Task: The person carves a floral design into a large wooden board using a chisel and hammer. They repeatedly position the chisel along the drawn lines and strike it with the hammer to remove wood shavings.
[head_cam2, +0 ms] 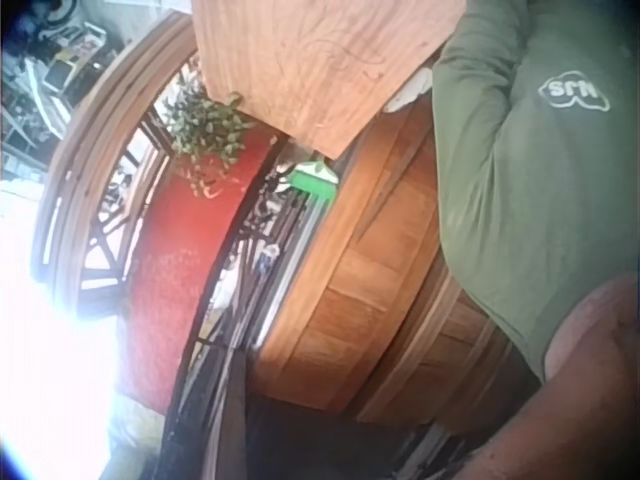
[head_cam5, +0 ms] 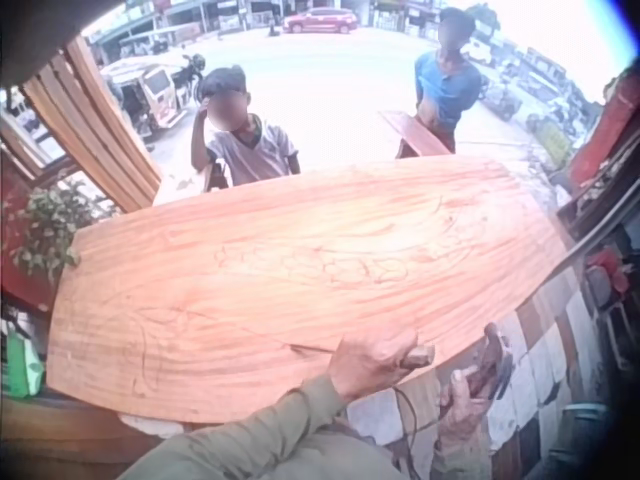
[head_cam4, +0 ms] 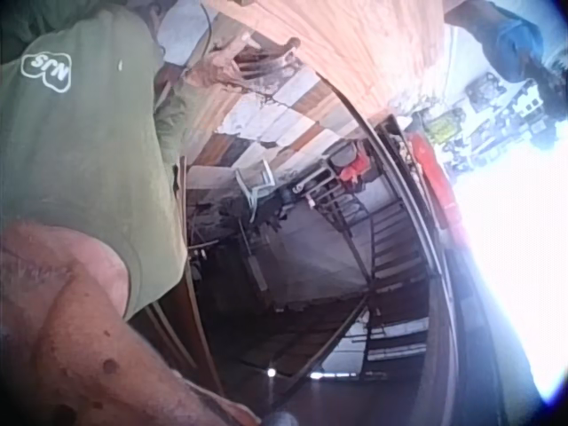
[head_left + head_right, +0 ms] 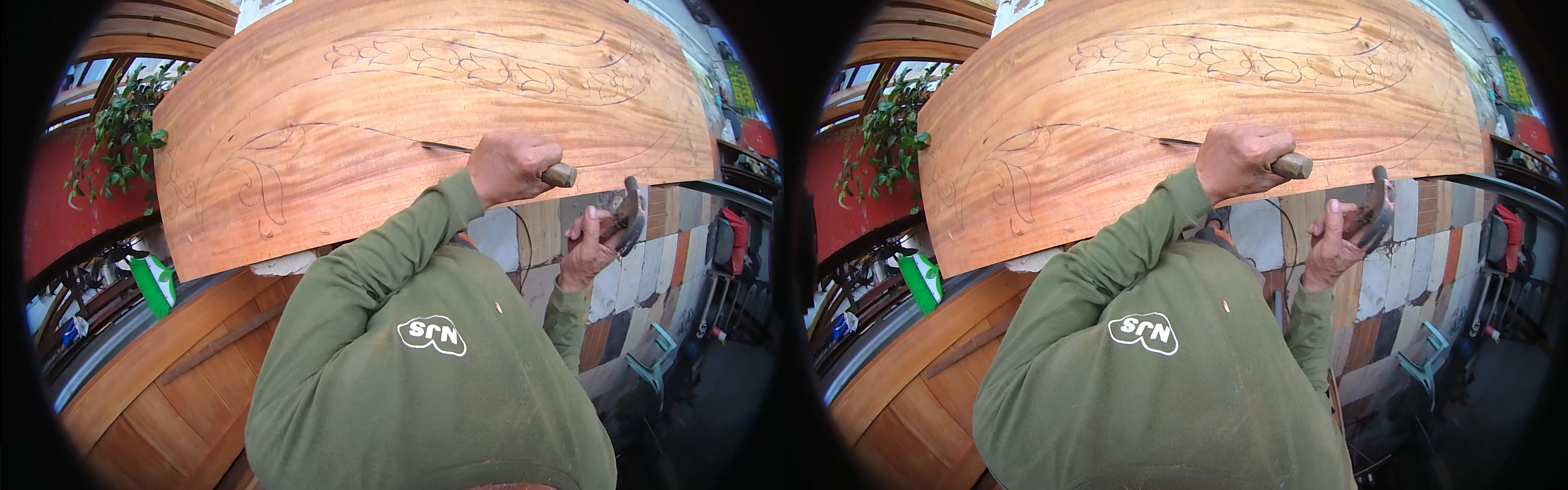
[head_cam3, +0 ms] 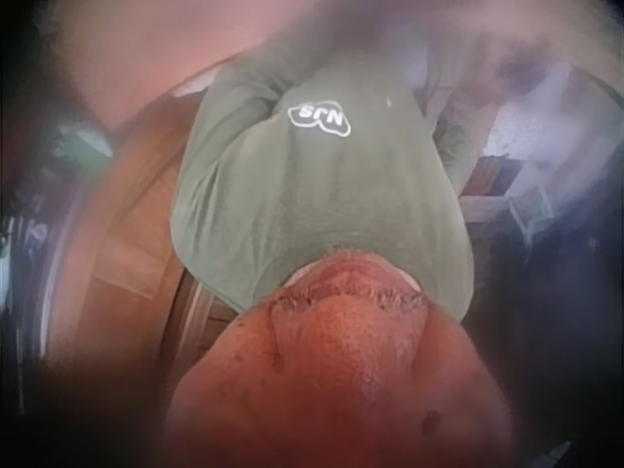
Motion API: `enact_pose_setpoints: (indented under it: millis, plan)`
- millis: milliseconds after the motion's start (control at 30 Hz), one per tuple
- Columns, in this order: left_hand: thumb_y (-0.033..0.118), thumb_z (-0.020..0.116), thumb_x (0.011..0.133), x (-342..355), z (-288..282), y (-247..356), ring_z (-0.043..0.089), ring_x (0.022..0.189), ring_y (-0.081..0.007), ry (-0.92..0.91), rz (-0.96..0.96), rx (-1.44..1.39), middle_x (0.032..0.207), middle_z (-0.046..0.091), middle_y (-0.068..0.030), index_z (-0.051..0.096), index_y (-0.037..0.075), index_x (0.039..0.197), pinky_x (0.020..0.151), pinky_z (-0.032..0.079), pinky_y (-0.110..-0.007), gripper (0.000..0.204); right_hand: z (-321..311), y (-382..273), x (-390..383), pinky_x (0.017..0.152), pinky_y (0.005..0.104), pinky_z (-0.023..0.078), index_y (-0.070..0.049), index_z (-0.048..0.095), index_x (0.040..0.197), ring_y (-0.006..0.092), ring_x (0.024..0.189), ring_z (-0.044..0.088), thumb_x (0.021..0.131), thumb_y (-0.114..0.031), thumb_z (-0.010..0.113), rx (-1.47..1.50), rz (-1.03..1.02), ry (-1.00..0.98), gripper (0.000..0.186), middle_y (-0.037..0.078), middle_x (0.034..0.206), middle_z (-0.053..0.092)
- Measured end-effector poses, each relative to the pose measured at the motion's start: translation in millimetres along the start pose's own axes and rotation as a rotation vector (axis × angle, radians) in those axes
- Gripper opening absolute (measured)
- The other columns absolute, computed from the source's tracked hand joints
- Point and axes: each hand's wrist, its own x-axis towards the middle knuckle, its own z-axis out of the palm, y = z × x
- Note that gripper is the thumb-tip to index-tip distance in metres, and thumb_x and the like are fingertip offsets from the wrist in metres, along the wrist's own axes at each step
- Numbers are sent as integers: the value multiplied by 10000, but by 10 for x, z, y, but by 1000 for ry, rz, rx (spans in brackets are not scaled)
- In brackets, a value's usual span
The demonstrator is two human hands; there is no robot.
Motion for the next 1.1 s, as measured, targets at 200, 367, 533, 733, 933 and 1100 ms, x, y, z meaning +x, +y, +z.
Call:
enact_pose_setpoints:
  millis: [200, 367, 533, 733, 933, 1100]
  plan:
    - [358, 871, 787, -77, -37, -29, 692, 700, -263, -31, 4, 13, 734, 631, -25, 624, 164, 866, 559, 524, -425, 324, 101, 204, -57, 559, 253, 442, -88, 443, 1605, 67, 656, 541, 1024, -74, 722, -356, -31, -193, 644, 5, 897, 629]
    - [361, 868, 790, -123, -15, -24, 688, 692, -258, -51, 8, 15, 736, 631, -18, 631, 167, 863, 559, 523, -416, 315, 112, -31, 85, 590, 254, 464, -69, 444, 1581, 79, 638, 519, 1011, -15, 709, 36, 13, -1, 630, 19, 818, 590]
    - [370, 871, 794, -94, -76, -47, 686, 691, -253, -13, 0, 15, 738, 630, -18, 635, 170, 861, 548, 519, -412, 316, 151, 331, -86, 621, 262, 463, -108, 302, 1702, 98, 677, 500, 1011, -63, 736, -513, -276, -260, 818, 16, 894, 596]
    - [348, 870, 780, -108, -41, -71, 682, 689, -248, 3, -12, 21, 735, 628, -17, 639, 171, 865, 547, 521, -410, 303, -122, -271, 345, 572, 263, 463, -146, 446, 1513, 86, 616, 482, 1044, -19, 645, 21, -98, 13, 525, 5, 821, 560]
    - [341, 860, 795, -79, -24, -64, 686, 707, -250, -13, 8, 6, 744, 632, -24, 642, 173, 881, 563, 530, -411, 289, 239, 301, -58, 541, 274, 461, -104, 552, 1260, 116, 597, 514, 1040, -105, 679, -132, -169, 60, 254, 33, 768, 559]
    - [349, 856, 807, -146, -37, -96, 688, 711, -263, -69, -21, 63, 734, 625, -32, 636, 173, 897, 562, 526, -429, 296, -16, 131, 92, 549, 259, 444, -112, 469, 1575, 123, 595, 497, 1055, -98, 656, -418, -178, -55, 552, 38, 796, 603]
